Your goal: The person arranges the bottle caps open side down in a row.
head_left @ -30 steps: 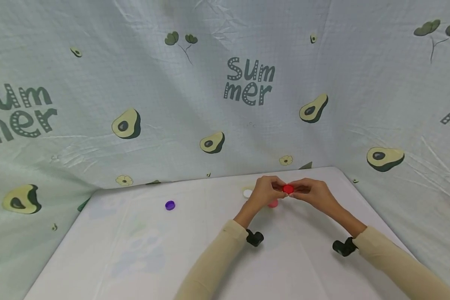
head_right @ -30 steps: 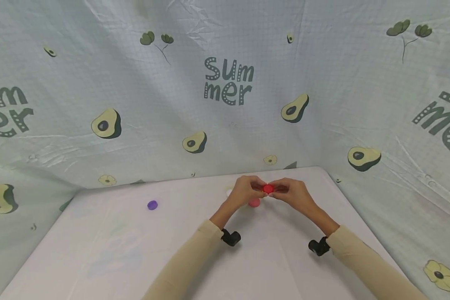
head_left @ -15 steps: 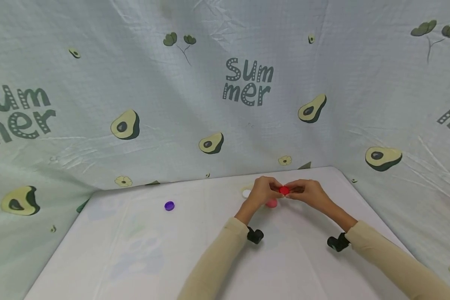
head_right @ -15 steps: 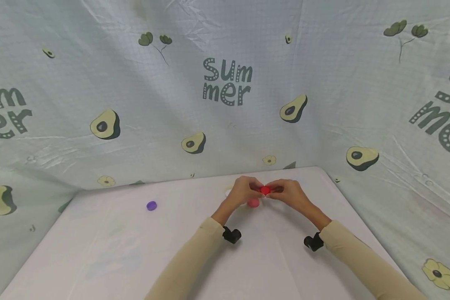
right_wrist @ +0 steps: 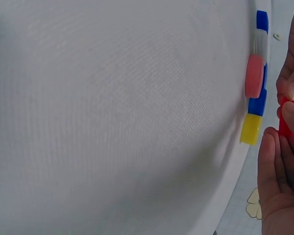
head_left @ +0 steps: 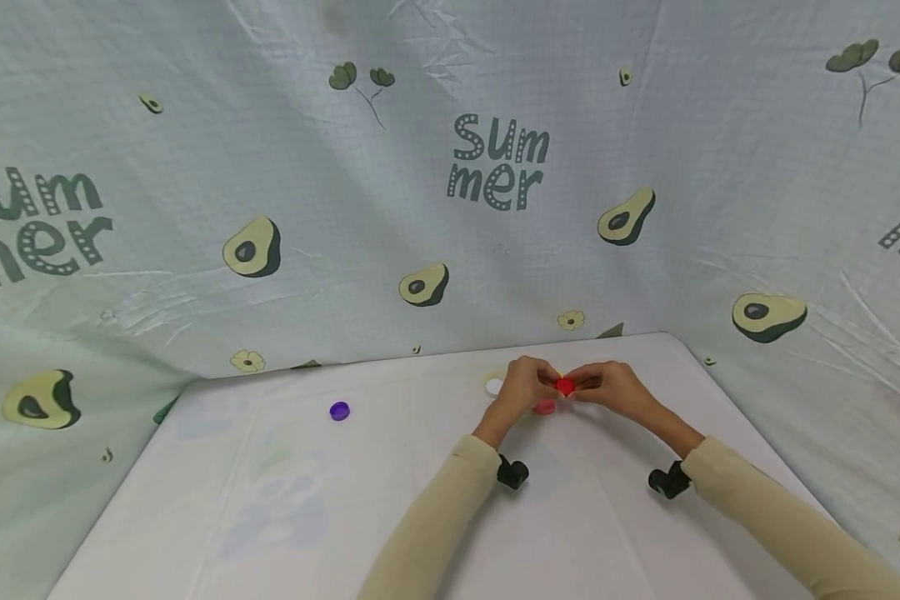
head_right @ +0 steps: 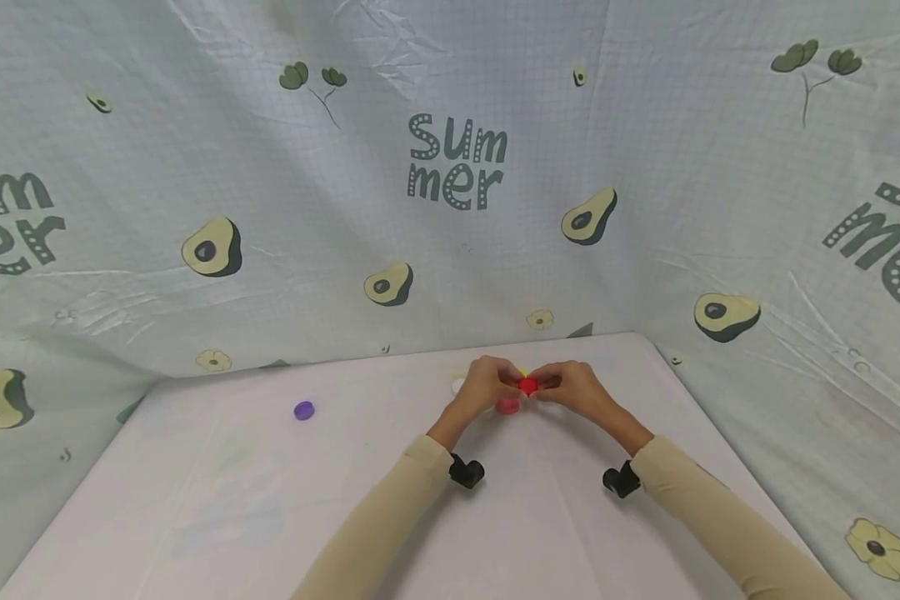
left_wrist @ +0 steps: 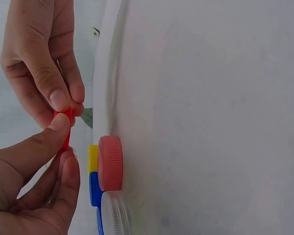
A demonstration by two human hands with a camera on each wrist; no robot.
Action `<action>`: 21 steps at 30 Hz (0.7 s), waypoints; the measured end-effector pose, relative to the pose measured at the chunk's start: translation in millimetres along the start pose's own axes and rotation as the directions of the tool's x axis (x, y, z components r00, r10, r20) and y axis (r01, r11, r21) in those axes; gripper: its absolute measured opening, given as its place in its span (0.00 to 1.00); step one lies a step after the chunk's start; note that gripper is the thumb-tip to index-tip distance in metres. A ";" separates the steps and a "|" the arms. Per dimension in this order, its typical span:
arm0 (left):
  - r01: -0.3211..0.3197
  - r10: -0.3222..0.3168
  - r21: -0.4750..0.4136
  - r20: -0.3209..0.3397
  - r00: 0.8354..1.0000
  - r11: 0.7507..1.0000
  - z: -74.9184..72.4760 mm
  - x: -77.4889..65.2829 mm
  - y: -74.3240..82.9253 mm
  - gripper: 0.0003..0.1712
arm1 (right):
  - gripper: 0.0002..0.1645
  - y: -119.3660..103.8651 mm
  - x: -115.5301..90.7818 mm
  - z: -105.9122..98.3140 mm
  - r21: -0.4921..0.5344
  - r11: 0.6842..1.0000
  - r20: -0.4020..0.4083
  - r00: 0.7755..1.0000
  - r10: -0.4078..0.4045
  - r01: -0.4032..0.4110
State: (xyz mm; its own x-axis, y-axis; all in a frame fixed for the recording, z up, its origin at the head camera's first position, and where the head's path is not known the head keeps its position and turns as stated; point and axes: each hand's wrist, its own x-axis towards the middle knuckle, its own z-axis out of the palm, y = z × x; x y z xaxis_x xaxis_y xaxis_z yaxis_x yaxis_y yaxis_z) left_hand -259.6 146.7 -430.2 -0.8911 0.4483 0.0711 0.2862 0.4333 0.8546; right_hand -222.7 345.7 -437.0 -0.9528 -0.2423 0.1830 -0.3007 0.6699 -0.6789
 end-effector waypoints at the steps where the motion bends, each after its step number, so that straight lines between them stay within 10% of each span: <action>1: -0.004 0.004 0.011 -0.002 1.000 1.000 0.2 0.3 -0.4 0.11 | 0.17 0.4 0.5 -0.3 -0.006 1.000 0.006 1.000 0.004 -0.004; 21: 0.074 -0.074 0.141 -0.006 0.997 0.987 7.2 6.6 -2.0 0.12 | 0.18 14.5 11.8 -6.7 0.001 1.000 0.123 0.992 0.019 -0.019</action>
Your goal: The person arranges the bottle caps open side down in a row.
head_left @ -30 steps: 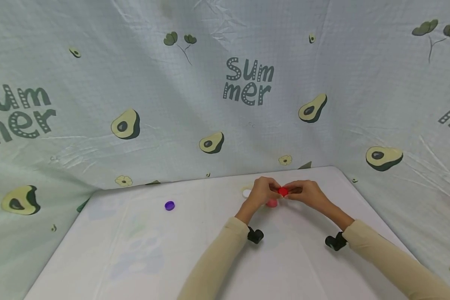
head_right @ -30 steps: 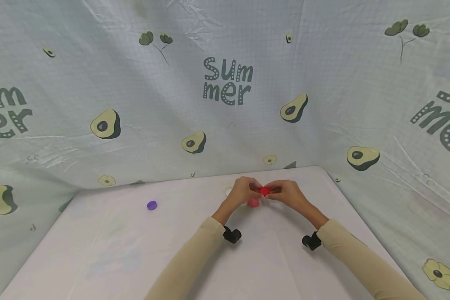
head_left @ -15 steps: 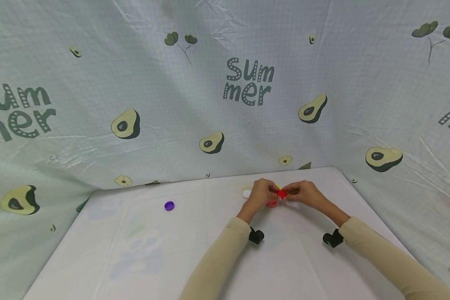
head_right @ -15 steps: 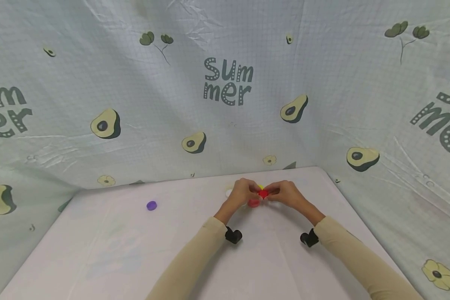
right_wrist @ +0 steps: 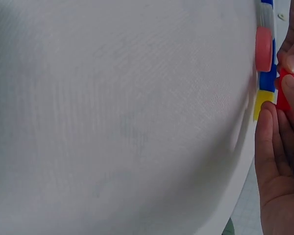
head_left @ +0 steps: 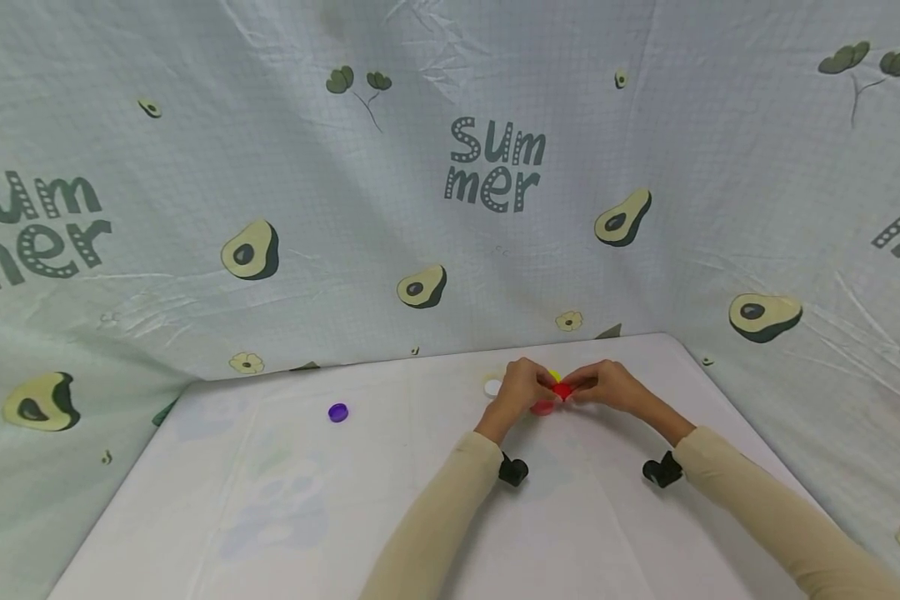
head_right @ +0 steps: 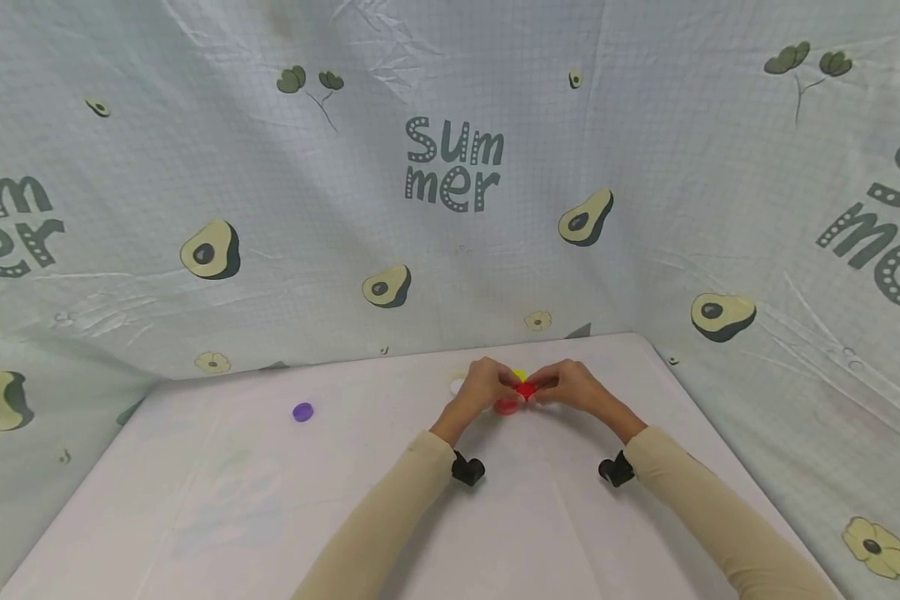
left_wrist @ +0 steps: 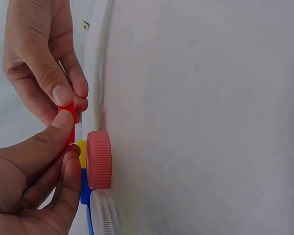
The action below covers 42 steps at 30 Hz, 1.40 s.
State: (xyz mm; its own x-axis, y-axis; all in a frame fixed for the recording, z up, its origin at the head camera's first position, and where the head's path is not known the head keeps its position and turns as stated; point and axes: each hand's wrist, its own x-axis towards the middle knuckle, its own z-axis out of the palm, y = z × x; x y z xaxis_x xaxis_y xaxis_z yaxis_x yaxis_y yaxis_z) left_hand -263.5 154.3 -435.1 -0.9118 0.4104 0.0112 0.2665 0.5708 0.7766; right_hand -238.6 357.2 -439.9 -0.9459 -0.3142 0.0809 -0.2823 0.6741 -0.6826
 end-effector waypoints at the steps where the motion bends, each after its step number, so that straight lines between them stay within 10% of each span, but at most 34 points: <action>1: -0.004 0.004 0.003 0.001 1.000 1.000 0.7 -0.3 -0.5 0.12 | 0.18 1.0 -0.3 0.3 0.002 1.000 0.005 1.000 0.001 -0.001; 19: -0.046 0.047 0.113 -0.010 0.999 0.993 2.1 1.3 3.8 0.11 | 0.16 1.3 6.2 -1.6 -0.053 0.998 0.052 0.998 -0.026 0.029; 35: 0.072 -0.067 0.183 -0.034 0.997 0.981 9.4 0.6 14.5 0.14 | 0.16 2.5 12.9 -1.4 -0.053 0.999 0.093 0.996 0.005 0.000; 42: 0.004 0.001 0.186 -0.027 1.000 0.983 -0.6 -13.3 6.5 0.12 | 0.17 -2.1 8.8 -1.3 -0.099 0.995 0.077 0.997 0.020 -0.013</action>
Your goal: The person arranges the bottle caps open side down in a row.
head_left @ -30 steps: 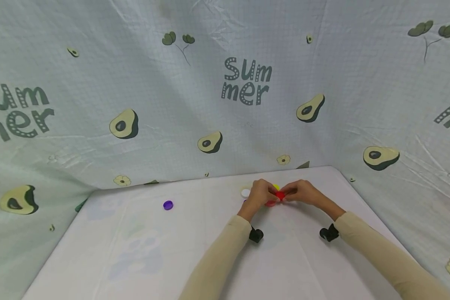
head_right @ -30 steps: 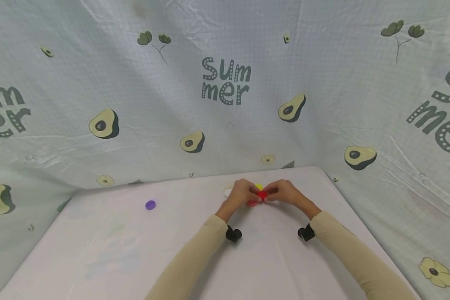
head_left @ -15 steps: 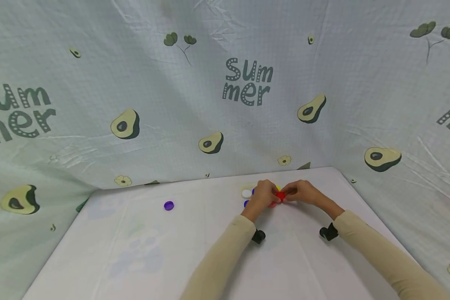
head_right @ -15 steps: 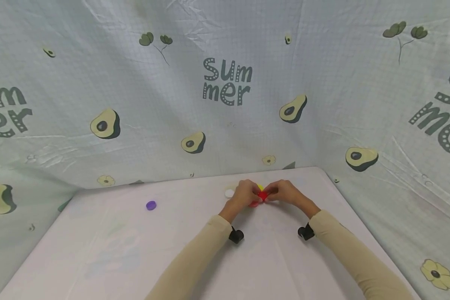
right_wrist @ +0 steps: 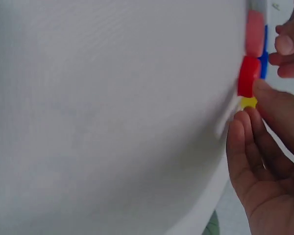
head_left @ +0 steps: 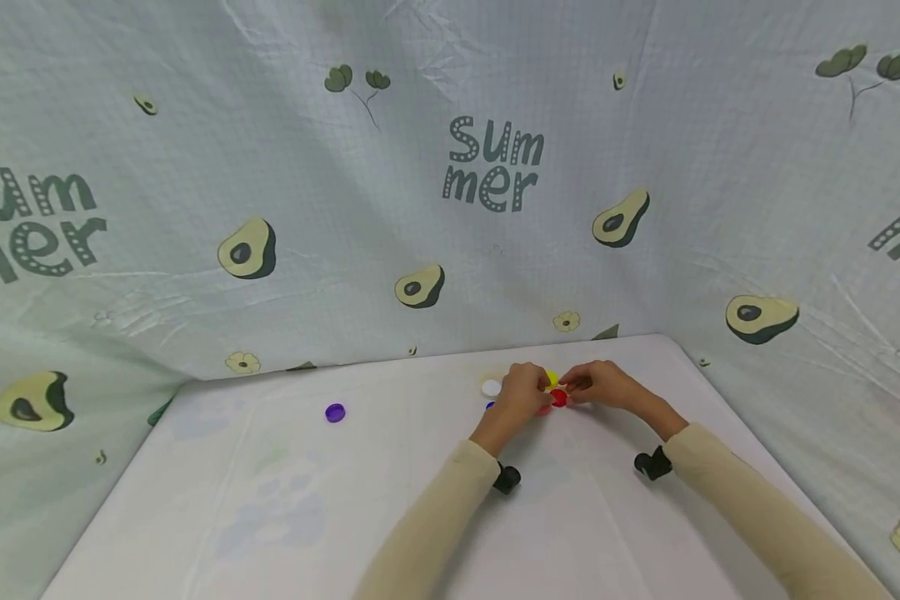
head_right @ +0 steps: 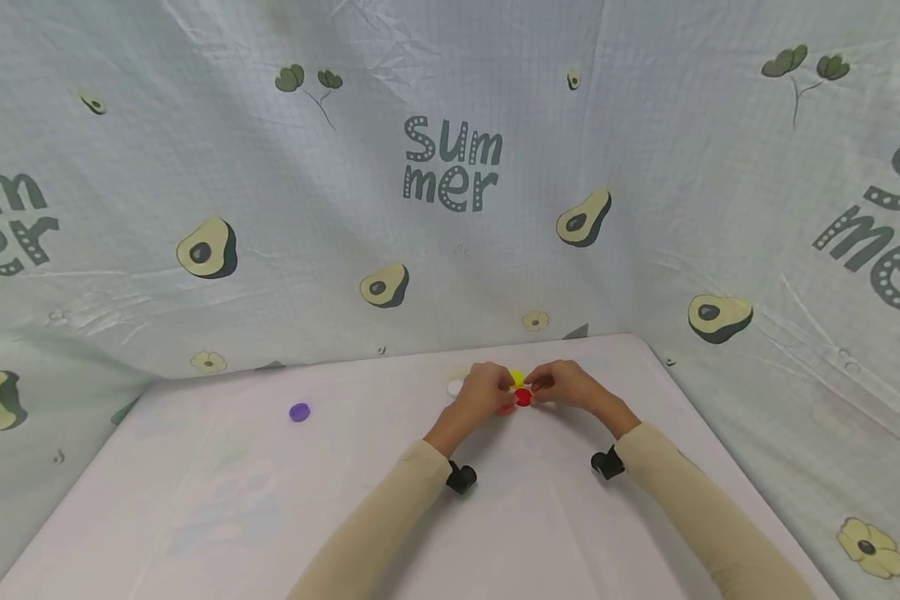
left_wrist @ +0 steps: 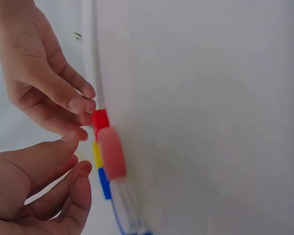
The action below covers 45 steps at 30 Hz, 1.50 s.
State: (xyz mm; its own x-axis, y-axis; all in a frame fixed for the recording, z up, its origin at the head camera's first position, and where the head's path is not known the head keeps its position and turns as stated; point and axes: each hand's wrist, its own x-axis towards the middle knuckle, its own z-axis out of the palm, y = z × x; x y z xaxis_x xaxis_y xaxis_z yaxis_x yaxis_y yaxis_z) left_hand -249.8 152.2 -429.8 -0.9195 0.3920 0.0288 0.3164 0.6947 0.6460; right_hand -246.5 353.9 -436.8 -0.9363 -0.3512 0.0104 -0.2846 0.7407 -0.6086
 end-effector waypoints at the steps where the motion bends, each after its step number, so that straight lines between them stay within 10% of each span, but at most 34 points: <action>1: -0.008 0.008 -0.011 0.004 1.000 1.000 -4.4 -4.4 -3.5 0.13 | 0.17 -1.7 -1.1 0.5 -0.017 1.000 -0.017 1.000 -0.010 0.009; 17: -0.080 0.074 -0.046 -0.106 0.992 0.996 -119.7 -83.6 -104.4 0.14 | 0.16 -88.9 18.9 54.9 0.116 0.959 -0.021 0.966 -0.259 0.260; 29: 0.026 -0.013 0.086 -0.158 0.987 0.996 -178.1 -145.3 -181.0 0.18 | 0.18 -145.4 68.5 107.7 0.224 0.922 0.090 0.935 -0.344 0.317; 45: 0.098 -0.112 -0.083 -0.182 0.977 0.992 -205.5 -150.5 -229.1 0.29 | 0.18 -196.8 136.4 169.3 0.183 0.939 0.088 0.947 -0.310 0.290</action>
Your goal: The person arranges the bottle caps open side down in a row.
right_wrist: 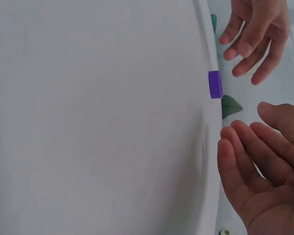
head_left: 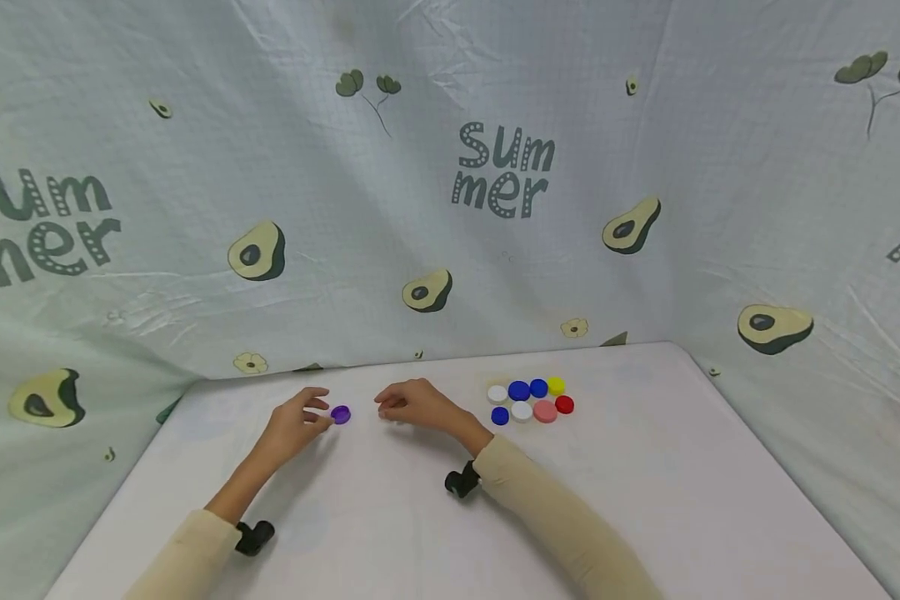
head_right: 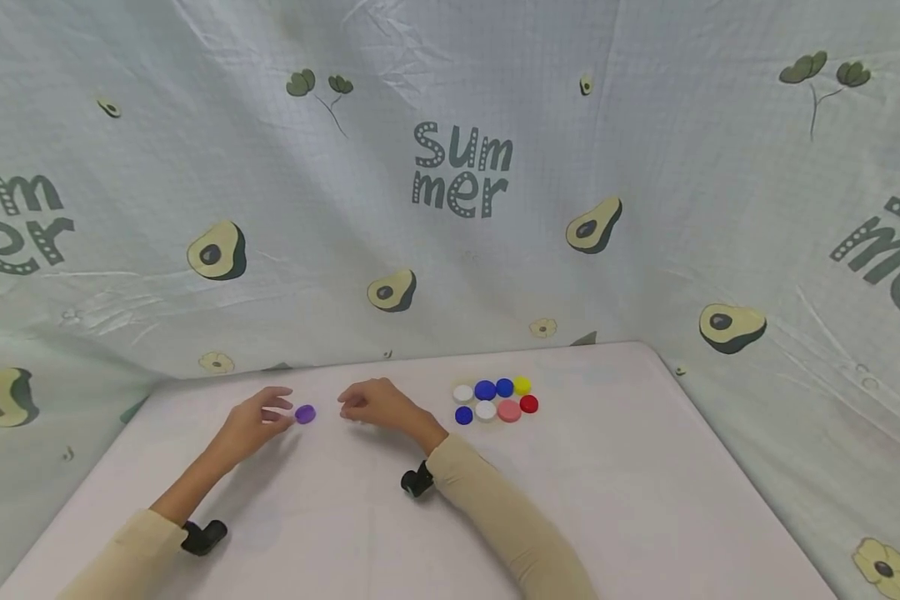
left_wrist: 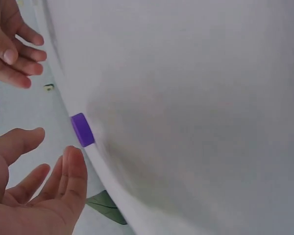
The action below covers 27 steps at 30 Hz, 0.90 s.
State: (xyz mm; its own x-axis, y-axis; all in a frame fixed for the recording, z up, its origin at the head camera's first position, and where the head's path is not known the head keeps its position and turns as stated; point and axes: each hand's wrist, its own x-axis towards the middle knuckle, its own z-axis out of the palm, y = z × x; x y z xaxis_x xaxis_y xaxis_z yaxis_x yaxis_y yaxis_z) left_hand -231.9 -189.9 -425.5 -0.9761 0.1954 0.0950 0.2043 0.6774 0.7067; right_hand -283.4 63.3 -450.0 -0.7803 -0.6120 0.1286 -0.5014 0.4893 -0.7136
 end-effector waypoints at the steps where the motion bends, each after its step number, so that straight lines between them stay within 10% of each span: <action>1: 0.013 -0.013 -0.016 0.012 1.000 1.000 -0.8 1.8 -1.9 0.29 | 0.18 -1.4 4.1 2.1 0.005 1.000 -0.009 1.000 0.007 -0.007; 12: 0.076 -0.066 -0.109 0.092 0.994 0.991 -1.9 13.0 -11.9 0.31 | 0.17 -7.9 33.3 21.6 0.067 0.988 -0.126 0.981 0.146 -0.138; 27: 0.112 -0.106 -0.077 0.078 0.991 0.991 7.2 19.8 -10.3 0.24 | 0.20 -18.6 49.1 39.9 -0.132 0.975 -0.139 0.978 0.159 -0.177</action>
State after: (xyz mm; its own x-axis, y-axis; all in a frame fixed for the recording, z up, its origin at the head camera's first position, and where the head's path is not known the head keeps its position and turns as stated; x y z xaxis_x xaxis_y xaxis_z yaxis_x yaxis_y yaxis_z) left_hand -252.8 -187.9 -435.9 -0.9835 0.1775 -0.0357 0.0875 0.6383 0.7648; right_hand -297.5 -0.6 -457.8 -0.8942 -0.4344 0.1080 -0.4002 0.6676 -0.6278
